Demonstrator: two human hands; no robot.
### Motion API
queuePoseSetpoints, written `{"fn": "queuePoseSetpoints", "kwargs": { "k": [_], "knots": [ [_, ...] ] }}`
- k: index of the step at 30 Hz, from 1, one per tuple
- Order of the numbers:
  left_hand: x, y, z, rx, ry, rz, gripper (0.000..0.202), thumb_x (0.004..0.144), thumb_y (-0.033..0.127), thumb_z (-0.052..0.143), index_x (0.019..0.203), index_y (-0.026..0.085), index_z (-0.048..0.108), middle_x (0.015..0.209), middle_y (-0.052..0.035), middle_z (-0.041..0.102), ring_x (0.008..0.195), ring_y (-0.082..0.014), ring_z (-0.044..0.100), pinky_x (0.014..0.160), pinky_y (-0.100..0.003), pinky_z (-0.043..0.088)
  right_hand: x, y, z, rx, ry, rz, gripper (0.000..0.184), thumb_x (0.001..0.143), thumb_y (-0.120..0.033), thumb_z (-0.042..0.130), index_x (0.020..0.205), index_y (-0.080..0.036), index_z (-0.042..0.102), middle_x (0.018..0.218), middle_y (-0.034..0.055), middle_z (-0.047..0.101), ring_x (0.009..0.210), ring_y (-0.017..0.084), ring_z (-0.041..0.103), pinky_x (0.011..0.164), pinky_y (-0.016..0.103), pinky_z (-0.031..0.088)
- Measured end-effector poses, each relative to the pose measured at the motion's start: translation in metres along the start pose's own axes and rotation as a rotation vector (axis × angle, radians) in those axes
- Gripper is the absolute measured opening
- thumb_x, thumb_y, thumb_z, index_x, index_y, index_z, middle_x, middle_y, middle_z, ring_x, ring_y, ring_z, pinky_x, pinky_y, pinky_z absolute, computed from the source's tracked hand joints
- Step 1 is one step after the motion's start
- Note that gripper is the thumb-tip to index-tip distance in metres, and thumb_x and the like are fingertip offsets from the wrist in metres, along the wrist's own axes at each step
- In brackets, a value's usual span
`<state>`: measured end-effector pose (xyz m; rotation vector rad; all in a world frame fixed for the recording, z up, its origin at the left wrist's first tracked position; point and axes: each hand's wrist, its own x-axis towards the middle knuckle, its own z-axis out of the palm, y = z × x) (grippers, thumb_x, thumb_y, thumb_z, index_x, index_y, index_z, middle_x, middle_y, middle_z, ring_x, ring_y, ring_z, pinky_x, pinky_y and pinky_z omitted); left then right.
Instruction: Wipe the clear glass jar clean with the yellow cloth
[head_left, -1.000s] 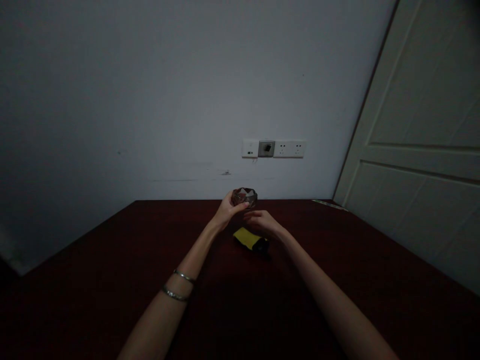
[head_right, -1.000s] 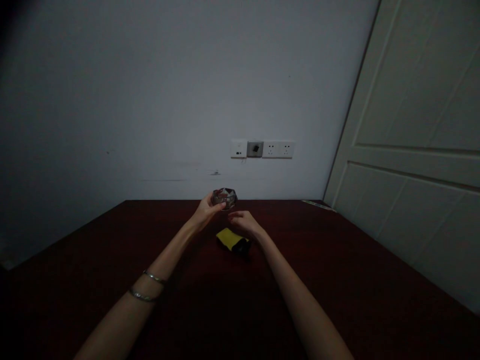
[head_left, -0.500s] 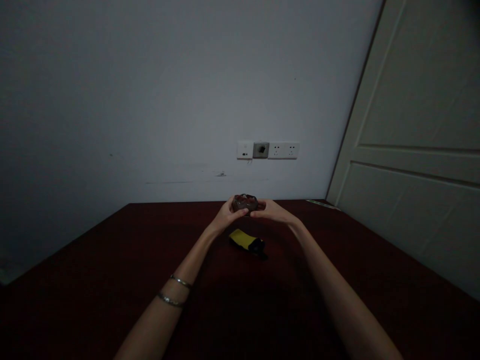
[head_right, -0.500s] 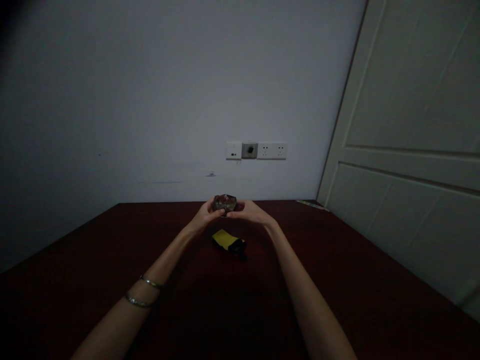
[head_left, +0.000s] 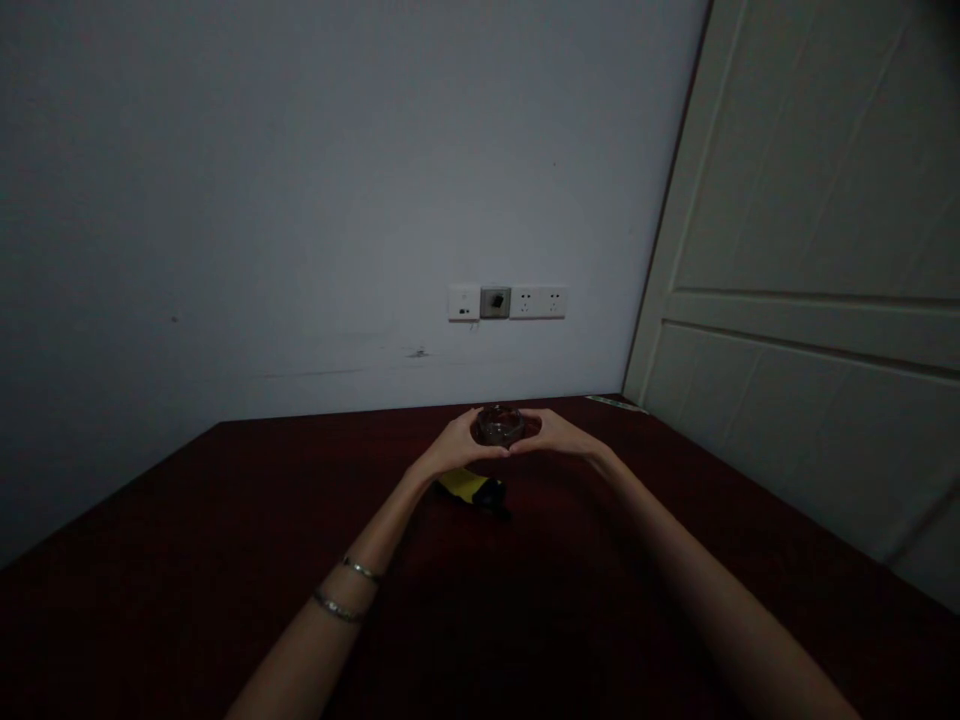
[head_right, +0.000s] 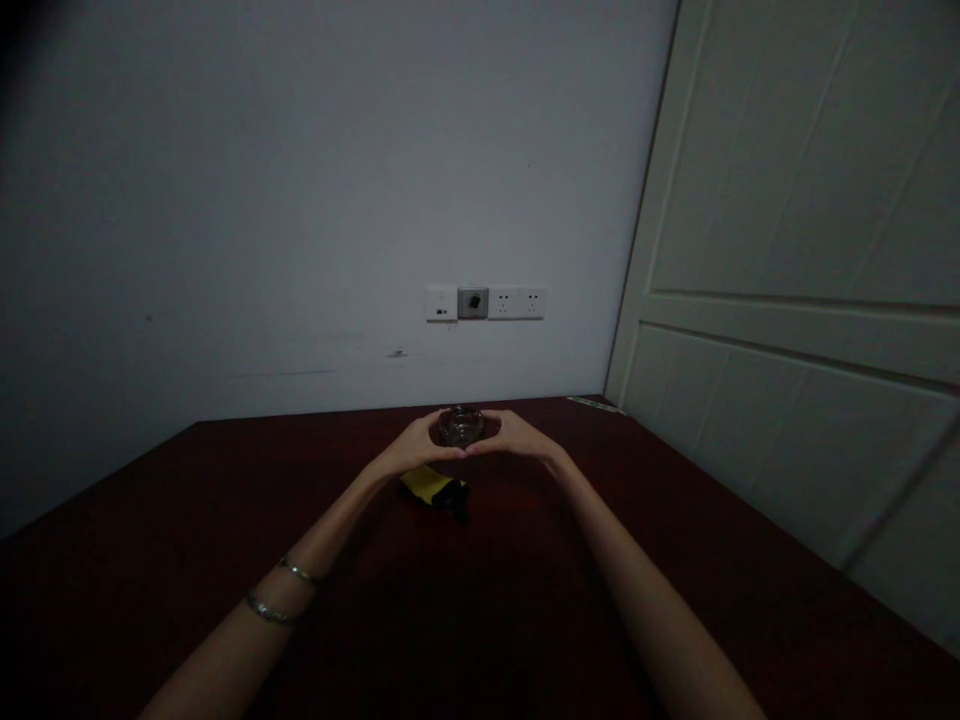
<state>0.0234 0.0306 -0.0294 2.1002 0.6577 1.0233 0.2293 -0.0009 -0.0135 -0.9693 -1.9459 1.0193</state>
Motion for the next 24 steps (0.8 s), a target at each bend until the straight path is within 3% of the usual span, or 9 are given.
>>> {"fn": "queuePoseSetpoints", "kwargs": {
  "k": [8, 13, 18, 24],
  "knots": [
    [0.027, -0.005, 0.072, 0.127, -0.089, 0.019, 0.068, 0.051, 0.043, 0.083, 0.111, 0.019, 0.063, 0.104, -0.0089, 0.066, 0.100, -0.0277, 0.059, 0.089, -0.040, 0.045, -0.055, 0.032, -0.051, -0.104, 0.020, 0.114, 0.067, 0.059, -0.033, 0.079, 0.121, -0.020, 0.059, 0.118, 0.0067, 0.065, 0.112, 0.027, 0.058, 0.104, 0.047, 0.036],
    [0.037, -0.016, 0.110, 0.160, -0.138, -0.014, 0.071, 0.051, 0.048, 0.082, 0.110, 0.014, 0.063, 0.106, -0.0127, 0.065, 0.099, -0.0293, 0.059, 0.087, -0.039, 0.046, -0.080, 0.055, -0.073, -0.204, 0.001, 0.182, 0.071, 0.059, -0.037, 0.078, 0.124, -0.020, 0.057, 0.121, 0.0063, 0.064, 0.116, 0.027, 0.055, 0.106, 0.047, 0.033],
    [0.036, -0.030, 0.134, 0.138, -0.138, -0.063, 0.075, 0.050, 0.049, 0.082, 0.114, 0.018, 0.061, 0.112, -0.0115, 0.063, 0.106, -0.0300, 0.057, 0.092, -0.040, 0.043, -0.092, 0.069, -0.081, -0.230, -0.045, 0.244, 0.073, 0.060, -0.040, 0.076, 0.126, -0.020, 0.054, 0.121, 0.0064, 0.064, 0.116, 0.027, 0.055, 0.106, 0.047, 0.033],
    [0.032, -0.045, 0.148, 0.046, -0.147, -0.144, 0.077, 0.048, 0.046, 0.083, 0.115, 0.018, 0.060, 0.111, -0.0111, 0.064, 0.105, -0.0291, 0.058, 0.091, -0.039, 0.045, -0.097, 0.083, -0.079, -0.227, -0.049, 0.301, 0.069, 0.059, -0.041, 0.076, 0.123, -0.020, 0.058, 0.120, 0.0069, 0.064, 0.118, 0.029, 0.054, 0.108, 0.048, 0.030]
  ]
}}
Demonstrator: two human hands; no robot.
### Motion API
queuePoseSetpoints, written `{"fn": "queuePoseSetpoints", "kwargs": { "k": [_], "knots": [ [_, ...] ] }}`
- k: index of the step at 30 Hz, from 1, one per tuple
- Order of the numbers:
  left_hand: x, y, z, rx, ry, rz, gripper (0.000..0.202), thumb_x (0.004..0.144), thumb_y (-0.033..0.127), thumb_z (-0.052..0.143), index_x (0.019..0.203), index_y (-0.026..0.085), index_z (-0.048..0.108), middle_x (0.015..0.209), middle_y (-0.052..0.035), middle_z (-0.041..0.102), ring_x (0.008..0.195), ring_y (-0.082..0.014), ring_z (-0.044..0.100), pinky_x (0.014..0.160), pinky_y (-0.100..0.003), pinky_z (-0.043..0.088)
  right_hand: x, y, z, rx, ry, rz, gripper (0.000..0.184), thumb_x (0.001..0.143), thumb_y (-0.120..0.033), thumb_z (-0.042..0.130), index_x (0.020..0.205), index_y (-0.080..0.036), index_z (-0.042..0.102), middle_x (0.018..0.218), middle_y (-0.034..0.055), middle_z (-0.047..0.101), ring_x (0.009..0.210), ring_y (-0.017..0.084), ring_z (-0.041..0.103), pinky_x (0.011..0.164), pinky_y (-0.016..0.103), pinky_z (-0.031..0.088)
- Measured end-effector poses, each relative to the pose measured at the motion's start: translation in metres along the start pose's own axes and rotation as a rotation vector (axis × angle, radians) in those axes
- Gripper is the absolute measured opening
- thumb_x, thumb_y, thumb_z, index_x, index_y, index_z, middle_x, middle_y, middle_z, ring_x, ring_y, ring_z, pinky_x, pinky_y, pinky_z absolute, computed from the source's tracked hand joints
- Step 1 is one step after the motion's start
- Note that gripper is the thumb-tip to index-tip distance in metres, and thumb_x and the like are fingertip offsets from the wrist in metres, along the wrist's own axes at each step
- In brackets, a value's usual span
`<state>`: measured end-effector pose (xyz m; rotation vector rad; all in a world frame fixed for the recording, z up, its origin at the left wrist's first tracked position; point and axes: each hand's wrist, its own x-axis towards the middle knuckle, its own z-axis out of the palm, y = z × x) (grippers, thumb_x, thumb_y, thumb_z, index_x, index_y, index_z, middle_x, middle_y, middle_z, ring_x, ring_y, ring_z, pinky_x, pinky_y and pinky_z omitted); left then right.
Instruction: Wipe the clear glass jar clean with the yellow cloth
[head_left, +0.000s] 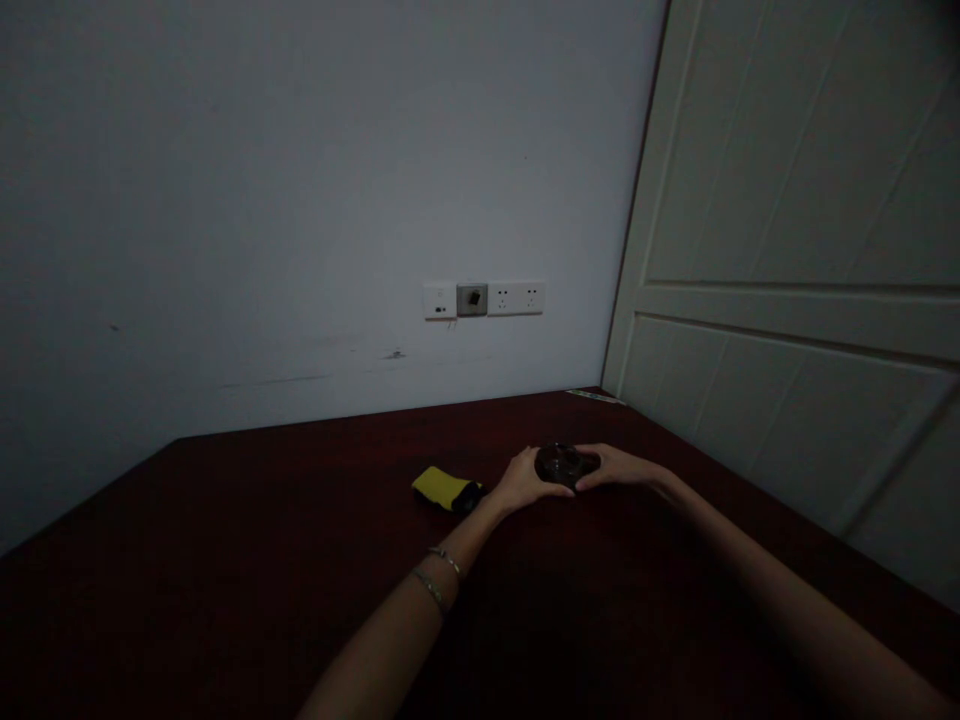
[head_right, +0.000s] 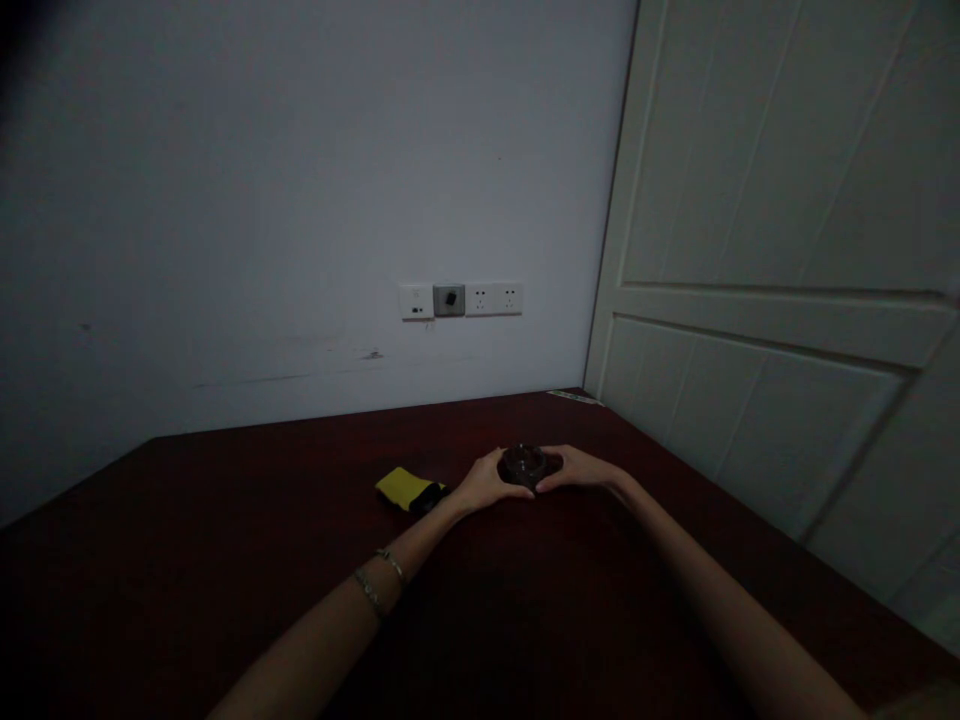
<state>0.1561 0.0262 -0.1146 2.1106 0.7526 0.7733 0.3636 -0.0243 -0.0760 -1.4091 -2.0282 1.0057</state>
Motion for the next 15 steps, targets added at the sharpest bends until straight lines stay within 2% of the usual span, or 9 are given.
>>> {"fn": "queuePoseSetpoints", "kwargs": {
  "k": [4, 15],
  "knots": [
    [0.0008, -0.0055, 0.0029, -0.020, 0.001, 0.002, 0.075, 0.047, 0.043, 0.085, 0.114, 0.019, 0.061, 0.110, -0.0104, 0.064, 0.105, -0.0292, 0.058, 0.091, -0.040, 0.045, -0.0005, 0.0027, 0.0025, 0.005, 0.005, 0.000, 0.068, 0.060, -0.041, 0.075, 0.123, -0.021, 0.058, 0.121, 0.0069, 0.064, 0.118, 0.029, 0.053, 0.107, 0.048, 0.031],
    [0.0020, -0.0108, 0.0074, 0.060, 0.035, 0.065, 0.079, 0.046, 0.051, 0.083, 0.111, 0.013, 0.060, 0.108, -0.0137, 0.061, 0.102, -0.0290, 0.057, 0.089, -0.040, 0.044, -0.0026, 0.0107, 0.0049, 0.048, 0.002, -0.037, 0.070, 0.064, -0.038, 0.075, 0.128, -0.021, 0.054, 0.126, 0.0070, 0.061, 0.119, 0.027, 0.054, 0.107, 0.044, 0.033]
  ]
}}
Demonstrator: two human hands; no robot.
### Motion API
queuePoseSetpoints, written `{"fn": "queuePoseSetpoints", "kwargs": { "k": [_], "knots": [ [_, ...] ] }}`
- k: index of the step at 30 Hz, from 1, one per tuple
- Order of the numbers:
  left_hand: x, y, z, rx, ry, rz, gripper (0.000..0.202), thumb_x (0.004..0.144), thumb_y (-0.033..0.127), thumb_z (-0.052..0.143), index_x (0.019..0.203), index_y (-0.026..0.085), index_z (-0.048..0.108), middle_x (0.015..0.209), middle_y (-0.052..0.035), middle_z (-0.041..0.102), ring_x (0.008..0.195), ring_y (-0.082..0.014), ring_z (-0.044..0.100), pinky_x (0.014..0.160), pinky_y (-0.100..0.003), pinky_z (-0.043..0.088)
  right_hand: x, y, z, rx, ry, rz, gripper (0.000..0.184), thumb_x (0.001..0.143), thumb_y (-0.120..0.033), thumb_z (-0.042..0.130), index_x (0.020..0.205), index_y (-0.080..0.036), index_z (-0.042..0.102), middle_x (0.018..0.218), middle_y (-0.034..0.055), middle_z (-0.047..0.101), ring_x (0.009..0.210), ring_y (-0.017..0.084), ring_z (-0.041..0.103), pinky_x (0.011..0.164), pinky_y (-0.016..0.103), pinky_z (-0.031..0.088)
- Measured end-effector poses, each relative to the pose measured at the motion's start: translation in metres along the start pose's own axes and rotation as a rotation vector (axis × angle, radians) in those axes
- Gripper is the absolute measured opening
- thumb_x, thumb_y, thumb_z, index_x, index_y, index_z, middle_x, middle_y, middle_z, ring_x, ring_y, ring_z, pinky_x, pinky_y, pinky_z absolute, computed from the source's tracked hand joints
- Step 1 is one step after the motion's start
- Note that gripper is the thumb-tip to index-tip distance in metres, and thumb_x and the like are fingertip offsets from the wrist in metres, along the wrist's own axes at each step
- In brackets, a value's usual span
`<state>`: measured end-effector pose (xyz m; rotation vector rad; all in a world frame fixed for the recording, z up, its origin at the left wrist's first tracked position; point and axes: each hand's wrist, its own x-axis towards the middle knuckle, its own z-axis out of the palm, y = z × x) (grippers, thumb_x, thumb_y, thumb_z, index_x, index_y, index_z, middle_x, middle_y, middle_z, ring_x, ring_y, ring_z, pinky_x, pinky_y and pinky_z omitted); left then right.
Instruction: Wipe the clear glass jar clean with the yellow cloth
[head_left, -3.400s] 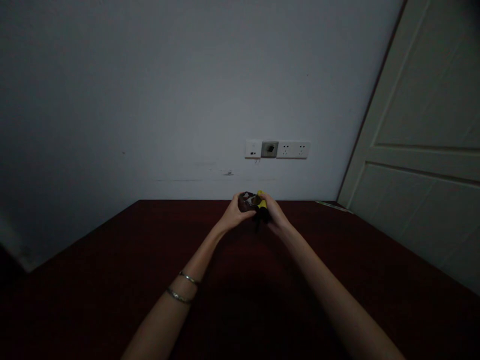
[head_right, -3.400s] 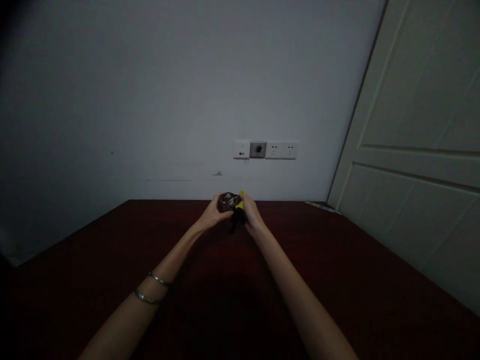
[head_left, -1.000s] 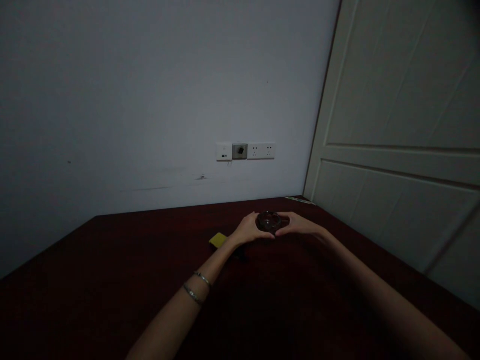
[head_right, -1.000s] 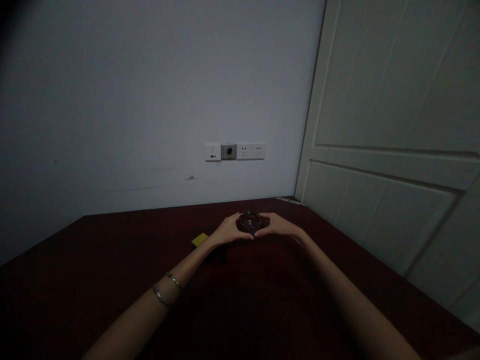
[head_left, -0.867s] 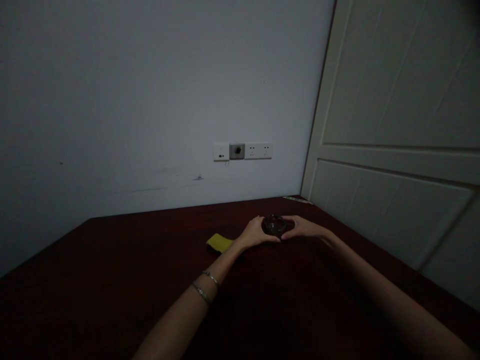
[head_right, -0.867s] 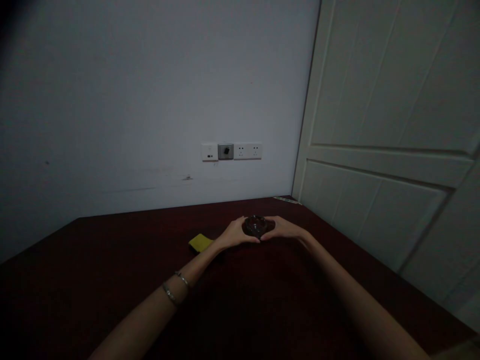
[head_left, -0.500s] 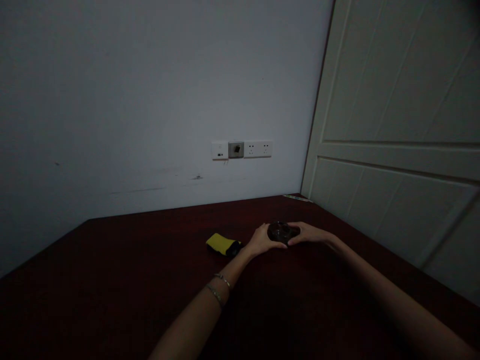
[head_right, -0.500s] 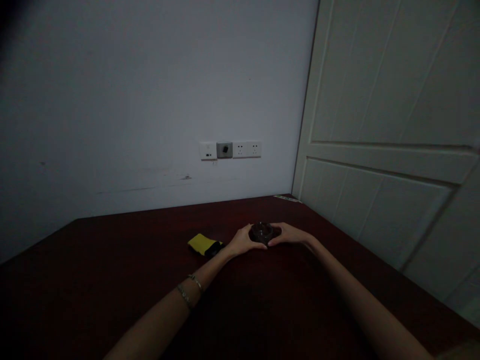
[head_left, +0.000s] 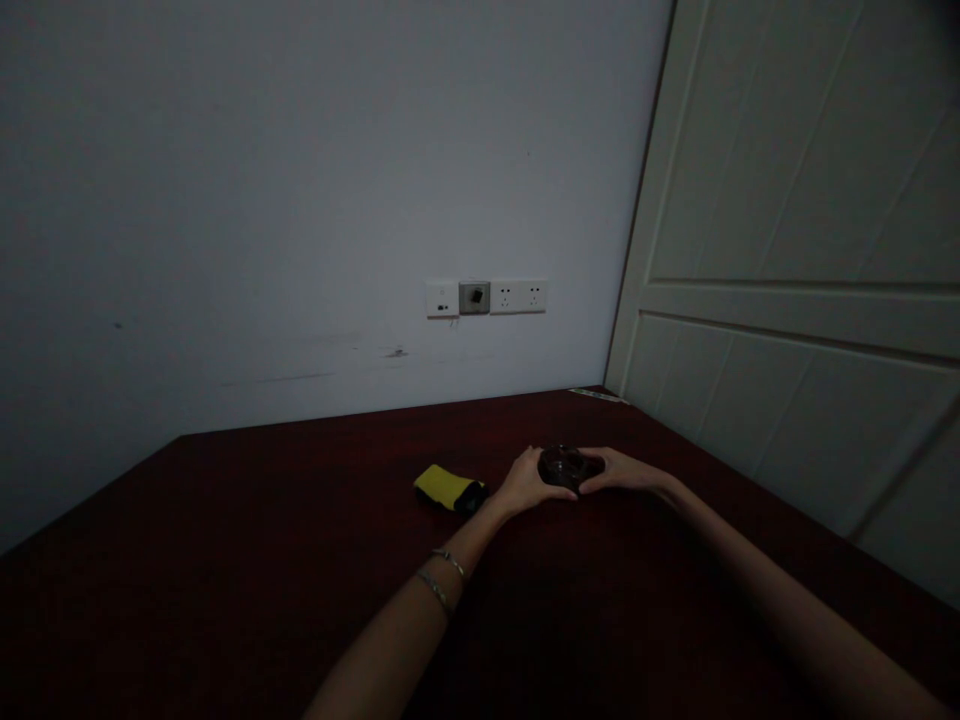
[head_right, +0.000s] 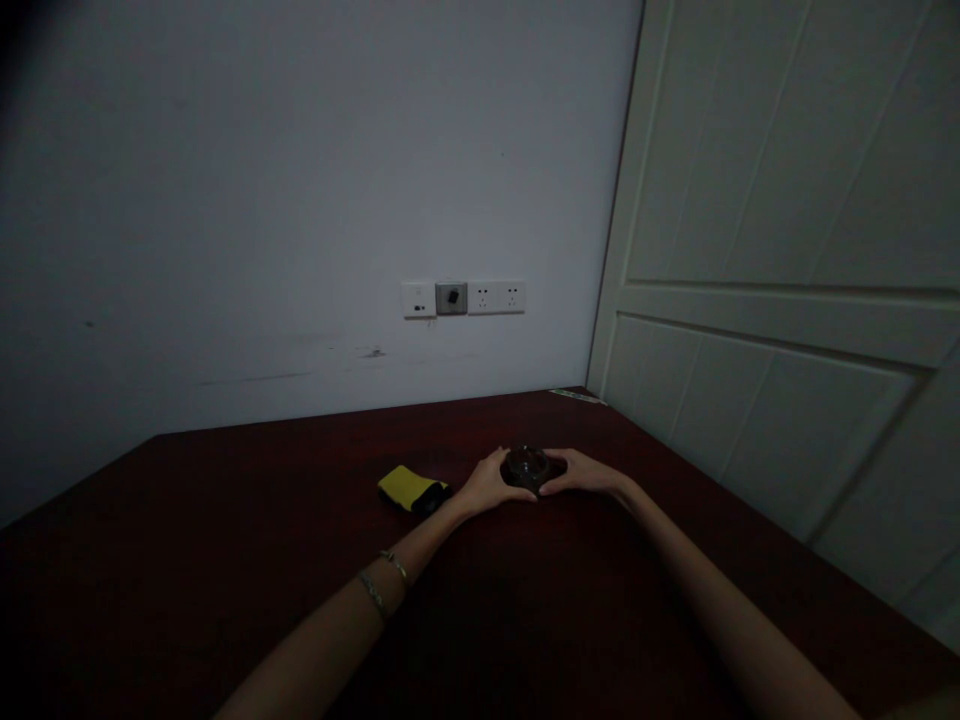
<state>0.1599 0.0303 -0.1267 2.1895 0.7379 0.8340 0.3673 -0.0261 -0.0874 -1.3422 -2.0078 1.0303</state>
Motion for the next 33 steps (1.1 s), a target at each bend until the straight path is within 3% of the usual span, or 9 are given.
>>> {"fn": "queuePoseSetpoints", "kwargs": {
  "k": [18, 33],
  "knots": [
    [-0.003, 0.008, -0.003, 0.087, -0.042, 0.030, 0.076, 0.049, 0.047, 0.084, 0.112, 0.013, 0.059, 0.112, -0.0123, 0.062, 0.109, -0.0288, 0.055, 0.098, -0.041, 0.040, 0.001, 0.011, 0.004, -0.031, -0.012, 0.012, 0.076, 0.062, -0.045, 0.074, 0.130, -0.021, 0.051, 0.130, 0.0070, 0.058, 0.122, 0.030, 0.050, 0.108, 0.050, 0.030],
    [-0.001, 0.003, -0.001, 0.164, -0.085, 0.030, 0.080, 0.049, 0.050, 0.082, 0.116, 0.014, 0.057, 0.117, -0.0141, 0.061, 0.117, -0.0317, 0.051, 0.105, -0.044, 0.033, 0.001, 0.011, 0.004, -0.052, -0.035, 0.021, 0.079, 0.064, -0.045, 0.073, 0.134, -0.021, 0.047, 0.133, 0.0069, 0.055, 0.124, 0.029, 0.049, 0.109, 0.047, 0.030]
  ]
}}
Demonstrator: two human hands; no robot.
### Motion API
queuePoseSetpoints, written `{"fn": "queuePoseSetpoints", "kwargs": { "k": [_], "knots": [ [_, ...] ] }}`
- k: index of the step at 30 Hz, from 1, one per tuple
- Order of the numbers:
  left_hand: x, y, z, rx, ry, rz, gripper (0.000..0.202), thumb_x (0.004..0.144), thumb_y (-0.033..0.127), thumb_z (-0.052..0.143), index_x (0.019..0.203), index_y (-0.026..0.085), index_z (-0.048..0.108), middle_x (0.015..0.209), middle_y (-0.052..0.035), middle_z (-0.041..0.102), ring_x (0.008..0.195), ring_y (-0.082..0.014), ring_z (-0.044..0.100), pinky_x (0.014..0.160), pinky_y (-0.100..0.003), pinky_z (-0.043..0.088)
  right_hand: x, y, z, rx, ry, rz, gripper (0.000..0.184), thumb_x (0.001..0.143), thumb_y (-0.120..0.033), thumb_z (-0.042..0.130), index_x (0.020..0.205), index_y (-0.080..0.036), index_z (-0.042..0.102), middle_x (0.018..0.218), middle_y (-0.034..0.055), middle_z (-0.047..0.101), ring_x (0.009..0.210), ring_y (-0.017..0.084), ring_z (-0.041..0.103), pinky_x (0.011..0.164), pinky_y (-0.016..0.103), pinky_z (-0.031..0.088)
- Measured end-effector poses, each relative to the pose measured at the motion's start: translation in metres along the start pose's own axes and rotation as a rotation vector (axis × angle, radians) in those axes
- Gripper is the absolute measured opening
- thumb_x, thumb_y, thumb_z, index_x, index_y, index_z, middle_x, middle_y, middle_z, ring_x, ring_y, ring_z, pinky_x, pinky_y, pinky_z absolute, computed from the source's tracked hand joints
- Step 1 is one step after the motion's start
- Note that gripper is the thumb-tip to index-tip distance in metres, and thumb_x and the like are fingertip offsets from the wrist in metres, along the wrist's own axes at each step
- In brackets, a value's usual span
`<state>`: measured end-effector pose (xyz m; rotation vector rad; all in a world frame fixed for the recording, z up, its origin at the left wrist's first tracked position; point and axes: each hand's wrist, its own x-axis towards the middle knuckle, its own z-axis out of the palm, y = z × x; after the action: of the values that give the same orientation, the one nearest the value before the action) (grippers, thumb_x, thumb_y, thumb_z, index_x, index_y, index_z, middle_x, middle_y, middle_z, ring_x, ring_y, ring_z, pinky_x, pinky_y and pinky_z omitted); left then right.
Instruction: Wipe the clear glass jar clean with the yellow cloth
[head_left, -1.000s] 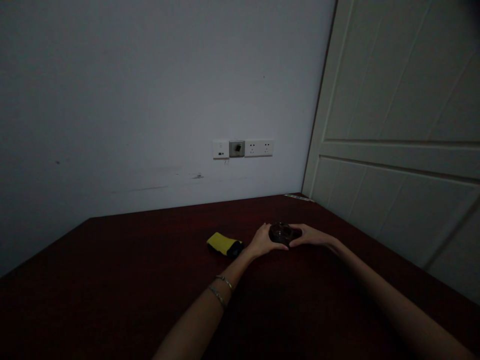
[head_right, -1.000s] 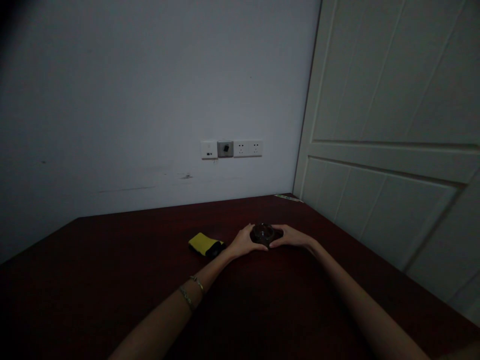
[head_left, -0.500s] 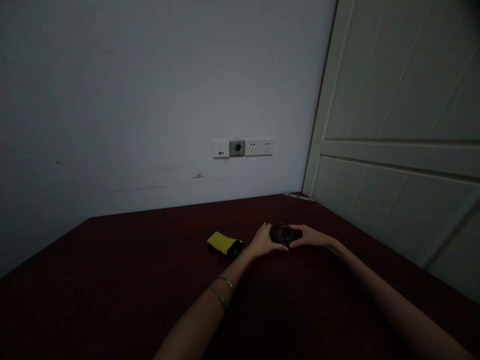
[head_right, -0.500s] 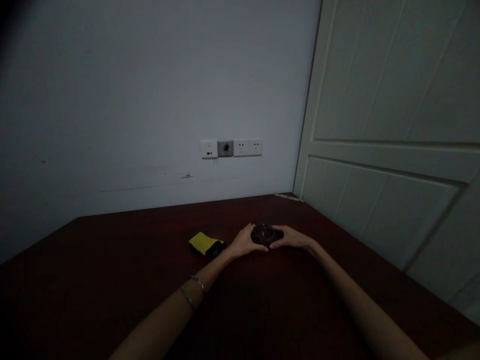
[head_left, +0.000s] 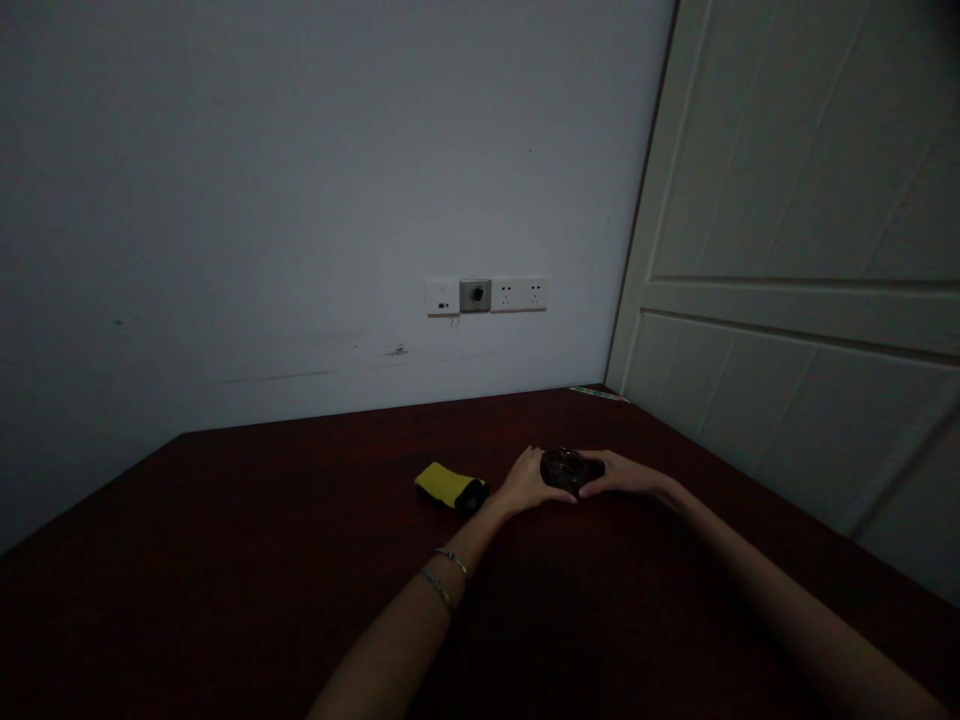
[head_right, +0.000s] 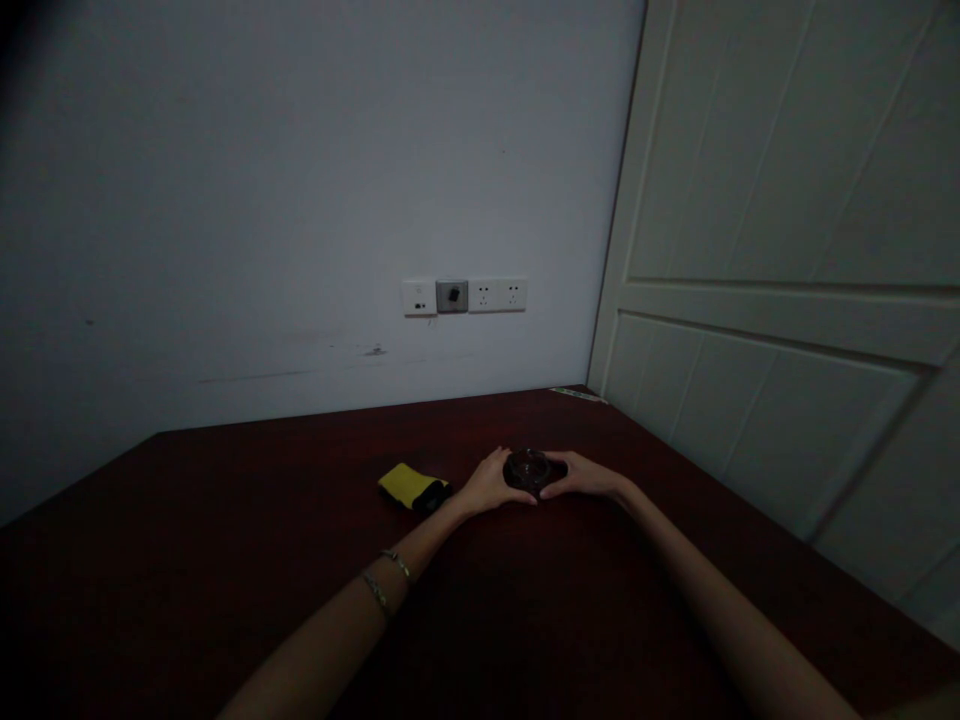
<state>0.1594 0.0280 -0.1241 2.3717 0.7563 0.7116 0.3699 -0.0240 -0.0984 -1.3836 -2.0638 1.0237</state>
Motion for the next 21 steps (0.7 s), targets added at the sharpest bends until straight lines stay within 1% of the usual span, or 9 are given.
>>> {"fn": "queuePoseSetpoints", "kwargs": {
  "k": [5, 11, 15, 21],
  "knots": [
    [0.001, -0.001, 0.001, 0.023, -0.004, -0.002, 0.081, 0.049, 0.051, 0.082, 0.117, 0.015, 0.057, 0.119, -0.0127, 0.062, 0.120, -0.0315, 0.050, 0.109, -0.045, 0.028, 0.001, 0.002, -0.002, -0.032, -0.008, 0.012, 0.081, 0.062, -0.045, 0.074, 0.134, -0.022, 0.046, 0.134, 0.0074, 0.054, 0.125, 0.029, 0.048, 0.110, 0.047, 0.027],
    [0.003, -0.007, 0.005, 0.038, -0.005, 0.023, 0.080, 0.050, 0.053, 0.081, 0.115, 0.013, 0.059, 0.115, -0.0131, 0.064, 0.116, -0.0300, 0.053, 0.110, -0.043, 0.026, 0.003, 0.004, -0.003, -0.075, -0.019, 0.011, 0.082, 0.063, -0.046, 0.074, 0.136, -0.022, 0.044, 0.136, 0.0070, 0.053, 0.127, 0.028, 0.045, 0.111, 0.047, 0.025],
    [0.005, -0.010, 0.007, 0.040, -0.010, 0.024, 0.081, 0.050, 0.054, 0.080, 0.117, 0.014, 0.058, 0.116, -0.0122, 0.063, 0.118, -0.0303, 0.051, 0.111, -0.044, 0.024, 0.003, 0.005, -0.003, -0.078, -0.028, 0.011, 0.085, 0.063, -0.047, 0.074, 0.137, -0.022, 0.042, 0.137, 0.0069, 0.051, 0.127, 0.027, 0.045, 0.111, 0.046, 0.025],
    [0.005, -0.010, 0.006, 0.054, -0.017, 0.004, 0.084, 0.049, 0.057, 0.079, 0.119, 0.016, 0.057, 0.119, -0.0126, 0.062, 0.121, -0.0318, 0.049, 0.111, -0.046, 0.025, 0.003, 0.001, -0.005, -0.084, -0.047, 0.023, 0.086, 0.062, -0.048, 0.073, 0.138, -0.023, 0.041, 0.138, 0.0066, 0.050, 0.128, 0.028, 0.044, 0.111, 0.048, 0.025]
  ]
}}
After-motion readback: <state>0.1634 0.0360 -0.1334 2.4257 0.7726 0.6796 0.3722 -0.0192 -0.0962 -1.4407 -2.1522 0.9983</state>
